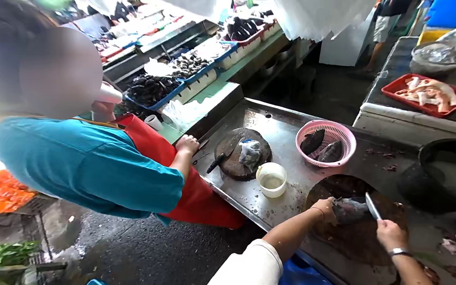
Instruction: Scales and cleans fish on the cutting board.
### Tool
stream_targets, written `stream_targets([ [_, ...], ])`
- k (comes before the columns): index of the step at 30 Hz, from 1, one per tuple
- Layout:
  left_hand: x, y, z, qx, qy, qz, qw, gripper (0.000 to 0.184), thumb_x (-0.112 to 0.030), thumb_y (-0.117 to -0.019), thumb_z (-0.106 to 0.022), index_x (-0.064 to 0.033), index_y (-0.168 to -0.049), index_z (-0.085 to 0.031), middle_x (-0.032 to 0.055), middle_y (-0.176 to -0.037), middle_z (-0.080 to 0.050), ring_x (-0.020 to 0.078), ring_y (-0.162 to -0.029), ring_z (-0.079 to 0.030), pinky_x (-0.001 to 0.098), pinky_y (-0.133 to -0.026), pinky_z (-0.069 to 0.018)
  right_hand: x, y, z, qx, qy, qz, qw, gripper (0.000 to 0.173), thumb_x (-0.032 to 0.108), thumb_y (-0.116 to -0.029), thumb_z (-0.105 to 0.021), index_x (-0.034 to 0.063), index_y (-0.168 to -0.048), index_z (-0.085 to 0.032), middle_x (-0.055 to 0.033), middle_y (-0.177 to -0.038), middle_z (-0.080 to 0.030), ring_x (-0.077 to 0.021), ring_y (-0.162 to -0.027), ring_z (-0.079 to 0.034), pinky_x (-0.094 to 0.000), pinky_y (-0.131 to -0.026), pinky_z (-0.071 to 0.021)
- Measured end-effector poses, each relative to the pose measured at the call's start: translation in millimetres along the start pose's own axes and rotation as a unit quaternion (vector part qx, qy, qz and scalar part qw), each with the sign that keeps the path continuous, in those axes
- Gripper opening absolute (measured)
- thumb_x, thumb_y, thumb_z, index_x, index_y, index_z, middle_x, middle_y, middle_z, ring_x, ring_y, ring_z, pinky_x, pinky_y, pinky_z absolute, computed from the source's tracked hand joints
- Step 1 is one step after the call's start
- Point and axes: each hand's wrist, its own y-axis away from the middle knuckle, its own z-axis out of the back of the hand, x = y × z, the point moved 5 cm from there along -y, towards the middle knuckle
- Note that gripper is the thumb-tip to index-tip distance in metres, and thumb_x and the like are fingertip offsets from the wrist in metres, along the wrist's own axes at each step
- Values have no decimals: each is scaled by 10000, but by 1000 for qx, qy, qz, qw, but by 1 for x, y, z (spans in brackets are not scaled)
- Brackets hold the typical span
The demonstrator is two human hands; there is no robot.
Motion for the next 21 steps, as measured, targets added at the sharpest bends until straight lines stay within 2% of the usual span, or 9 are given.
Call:
stream_targets([
  [1, -4, 2, 0, -3, 0, -4, 1000, 990, -124, -672, -888, -133, -1535, -403, 220, -1278, -662, 403, -1146, -668, 631, -936, -547, 4, 10, -10, -18, 12, 15, 1000, 460, 314, -1121, -399, -52, -1223, -658, -303, -1093, -698, -451, -1034, -690, -656, -945, -508],
  [5, 3, 4, 4, 1, 6, -11, 1000, 1006, -133, -685, -888, -129, -1553, -380, 228, -1294, -655, 412, -1163, -660, 643, -952, -535, -2, 39, -9, 47, -50, 57, 996, 394, 312, -1108, -447, 4, -1158, -687, -157, -745, -626, -266, -592, -590, -486, -579, -527],
  [6, 7, 2, 5, 5, 13, -12, 1000, 1019, -156, -695, -896, -129, -1565, -366, 227, -1320, -644, 410, -1191, -649, 642, -976, -525, -14, 28, 7, 37, -46, 53, 997, 396, 309, -1106, -459, -4, -1191, -686, -174, -774, -640, -272, -606, -601, -488, -587, -534],
  [10, 7, 3, -4, 17, 35, -7, 999, 1005, -176, -711, -906, -123, -1559, -369, 233, -1353, -624, 417, -1220, -630, 647, -996, -511, -25, -8, 22, -60, 15, 23, 998, 448, 278, -1115, -432, -96, -1214, -659, -357, -1163, -663, -504, -1096, -651, -685, -978, -466],
  [11, 3, 1, -5, 18, 37, -7, 999, 1006, -170, -706, -906, -124, -1557, -372, 234, -1348, -624, 418, -1214, -631, 648, -990, -512, -14, 0, 10, -52, 28, 27, 998, 459, 295, -1116, -418, -84, -1201, -662, -348, -1131, -674, -500, -1070, -665, -684, -955, -486],
  [15, 6, 1, -3, 20, 26, -2, 999, 998, -182, -700, -901, -121, -1550, -382, 232, -1312, -643, 419, -1175, -649, 651, -958, -527, 6, 34, -18, 70, -56, 55, 994, 406, 334, -1110, -430, 9, -1141, -672, -121, -689, -591, -229, -535, -562, -443, -522, -513],
  [17, 7, 2, -5, 29, 31, -4, 999, 978, -182, -723, -895, -128, -1552, -381, 231, -1325, -636, 416, -1180, -647, 645, -960, -525, -11, 14, -1, 49, -50, 25, 997, 413, 332, -1113, -443, 2, -1191, -678, -159, -769, -637, -265, -610, -609, -473, -579, -538],
  [19, 4, 3, -8, 28, 33, -4, 999, 969, -180, -716, -896, -138, -1543, -393, 218, -1318, -642, 402, -1171, -655, 636, -948, -536, -17, 3, -1, -23, -10, 5, 1000, 440, 302, -1114, -433, -56, -1198, -674, -298, -1015, -705, -435, -925, -702, -643, -857, -532],
  [21, 1, 4, -8, 24, 26, 2, 999, 976, -189, -702, -897, -123, -1537, -397, 216, -1302, -652, 398, -1167, -659, 639, -951, -536, 1, 23, -23, -36, -1, 48, 998, 431, 295, -1111, -432, -56, -1146, -679, -302, -973, -692, -448, -909, -691, -652, -843, -531],
])
